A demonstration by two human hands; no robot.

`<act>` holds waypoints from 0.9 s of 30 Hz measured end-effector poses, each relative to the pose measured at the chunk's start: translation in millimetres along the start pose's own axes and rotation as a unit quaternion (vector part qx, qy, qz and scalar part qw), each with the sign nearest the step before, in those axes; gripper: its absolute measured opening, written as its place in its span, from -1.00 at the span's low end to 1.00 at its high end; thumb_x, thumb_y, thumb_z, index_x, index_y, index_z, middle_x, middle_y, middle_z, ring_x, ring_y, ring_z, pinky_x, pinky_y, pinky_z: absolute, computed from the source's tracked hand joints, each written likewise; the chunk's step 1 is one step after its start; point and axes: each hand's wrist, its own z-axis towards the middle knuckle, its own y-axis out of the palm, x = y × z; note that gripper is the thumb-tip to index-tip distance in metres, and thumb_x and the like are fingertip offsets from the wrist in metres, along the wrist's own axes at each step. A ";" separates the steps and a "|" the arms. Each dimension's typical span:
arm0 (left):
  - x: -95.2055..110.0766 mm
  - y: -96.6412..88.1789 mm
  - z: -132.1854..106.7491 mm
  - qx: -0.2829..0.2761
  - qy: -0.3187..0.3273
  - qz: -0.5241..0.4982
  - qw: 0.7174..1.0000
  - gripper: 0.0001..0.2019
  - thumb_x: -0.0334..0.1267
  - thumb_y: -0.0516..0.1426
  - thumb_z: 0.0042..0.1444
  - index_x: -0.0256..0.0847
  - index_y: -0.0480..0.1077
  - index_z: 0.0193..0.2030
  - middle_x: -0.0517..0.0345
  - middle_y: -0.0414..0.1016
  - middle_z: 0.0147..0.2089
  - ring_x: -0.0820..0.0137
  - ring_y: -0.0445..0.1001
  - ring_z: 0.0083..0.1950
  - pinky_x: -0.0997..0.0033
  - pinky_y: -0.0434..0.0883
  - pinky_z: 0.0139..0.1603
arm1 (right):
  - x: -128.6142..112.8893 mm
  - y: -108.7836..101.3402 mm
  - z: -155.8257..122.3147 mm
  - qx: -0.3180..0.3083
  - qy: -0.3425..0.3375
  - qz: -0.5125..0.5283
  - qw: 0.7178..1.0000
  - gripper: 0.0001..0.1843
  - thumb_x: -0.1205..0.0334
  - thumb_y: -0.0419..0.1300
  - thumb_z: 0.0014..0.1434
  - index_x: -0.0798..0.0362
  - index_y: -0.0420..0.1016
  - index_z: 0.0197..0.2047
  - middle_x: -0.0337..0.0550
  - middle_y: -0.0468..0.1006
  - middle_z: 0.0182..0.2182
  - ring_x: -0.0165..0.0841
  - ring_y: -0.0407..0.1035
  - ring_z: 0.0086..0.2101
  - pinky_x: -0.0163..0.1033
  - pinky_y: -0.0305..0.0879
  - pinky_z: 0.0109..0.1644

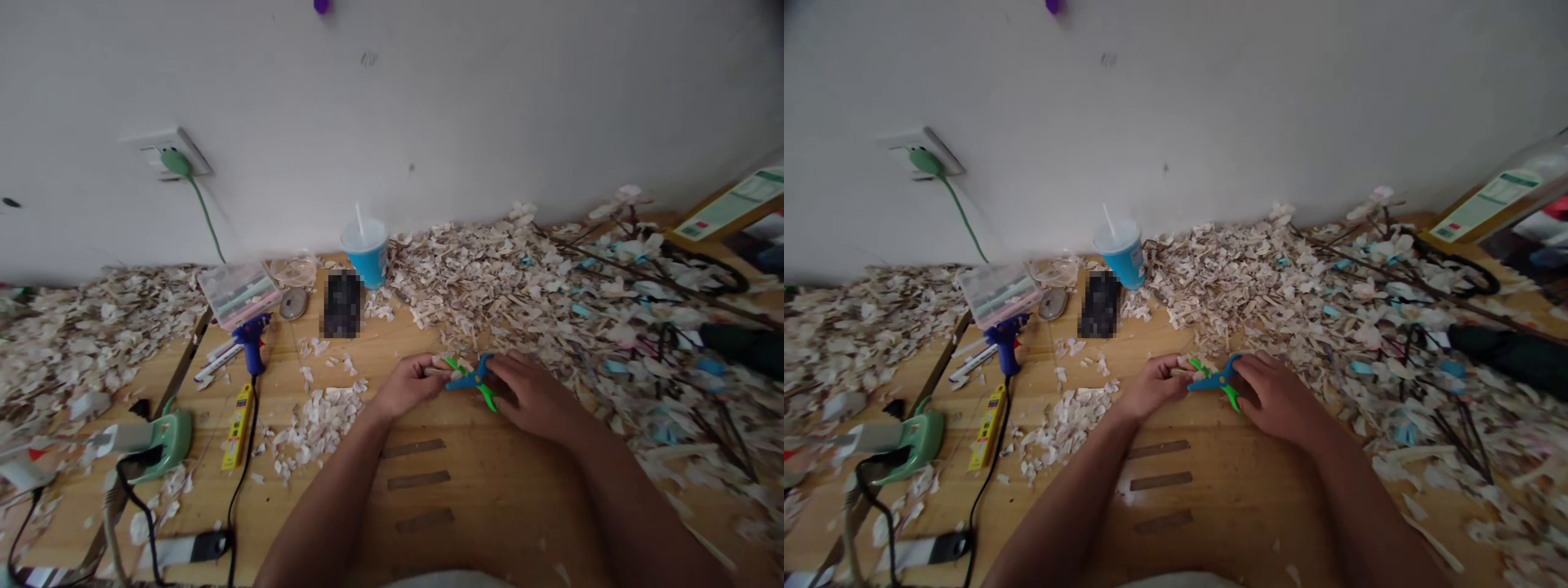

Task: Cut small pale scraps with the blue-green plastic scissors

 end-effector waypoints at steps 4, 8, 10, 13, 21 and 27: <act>-1.4 -1.1 3.2 0.033 0.033 0.016 0.999 -0.60 0.04 0.27 -0.01 -0.30 0.40 -0.26 0.24 0.43 -0.48 0.53 0.35 -0.48 0.52 0.28 -0.39 | -9.1 -0.4 3.1 -0.005 0.006 -0.014 1.000 -0.71 0.20 0.18 0.12 0.00 0.38 -0.06 -0.01 0.49 -0.13 -0.12 0.32 -0.10 -0.03 0.29 -0.05; -0.6 2.0 4.0 0.004 0.025 0.024 0.999 -0.57 0.08 0.26 0.00 -0.30 0.41 -0.25 0.17 0.49 -0.43 0.47 0.45 -0.43 0.47 0.36 -0.32 | -13.7 2.8 4.4 0.017 0.009 -0.031 0.999 -0.75 0.19 0.19 0.11 -0.02 0.40 -0.10 -0.03 0.50 -0.17 -0.11 0.32 -0.11 -0.05 0.27 -0.06; 0.5 3.1 4.0 -0.005 0.016 0.022 1.000 -0.56 0.10 0.25 0.00 -0.30 0.42 -0.27 0.17 0.49 -0.46 0.46 0.45 -0.44 0.46 0.37 -0.31 | -14.0 3.2 4.3 0.022 0.011 -0.040 0.999 -0.75 0.19 0.19 0.10 -0.01 0.41 -0.11 -0.04 0.50 -0.18 -0.11 0.33 -0.12 -0.05 0.27 -0.08; -0.8 2.5 4.7 -0.011 0.008 0.015 1.000 -0.55 0.12 0.27 -0.04 -0.30 0.43 -0.29 0.16 0.49 -0.45 0.47 0.44 -0.46 0.46 0.38 -0.32 | -13.9 2.7 4.0 0.024 0.004 -0.040 0.999 -0.78 0.19 0.18 0.11 -0.01 0.41 -0.14 -0.05 0.51 -0.21 -0.13 0.34 -0.15 -0.08 0.27 -0.12; -11.4 -2.0 6.3 -0.009 0.028 0.012 0.999 -0.59 0.06 0.28 -0.02 -0.31 0.41 -0.31 0.19 0.45 -0.49 0.51 0.38 -0.50 0.47 0.38 -0.40 | -6.7 8.3 1.8 0.015 -0.011 -0.067 0.998 -0.84 0.25 0.15 0.15 0.01 0.40 -0.16 -0.06 0.50 -0.27 -0.16 0.35 -0.20 -0.12 0.29 -0.16; -3.4 -3.3 0.4 -0.018 0.036 0.049 0.998 -0.62 0.05 0.23 0.05 -0.30 0.38 -0.35 0.20 0.44 -0.49 0.53 0.36 -0.51 0.50 0.34 -0.42 | -3.7 10.7 -1.0 0.029 -0.023 -0.078 0.996 -0.90 0.29 0.11 0.20 0.00 0.45 -0.24 -0.11 0.50 -0.37 -0.23 0.38 -0.29 -0.18 0.27 -0.22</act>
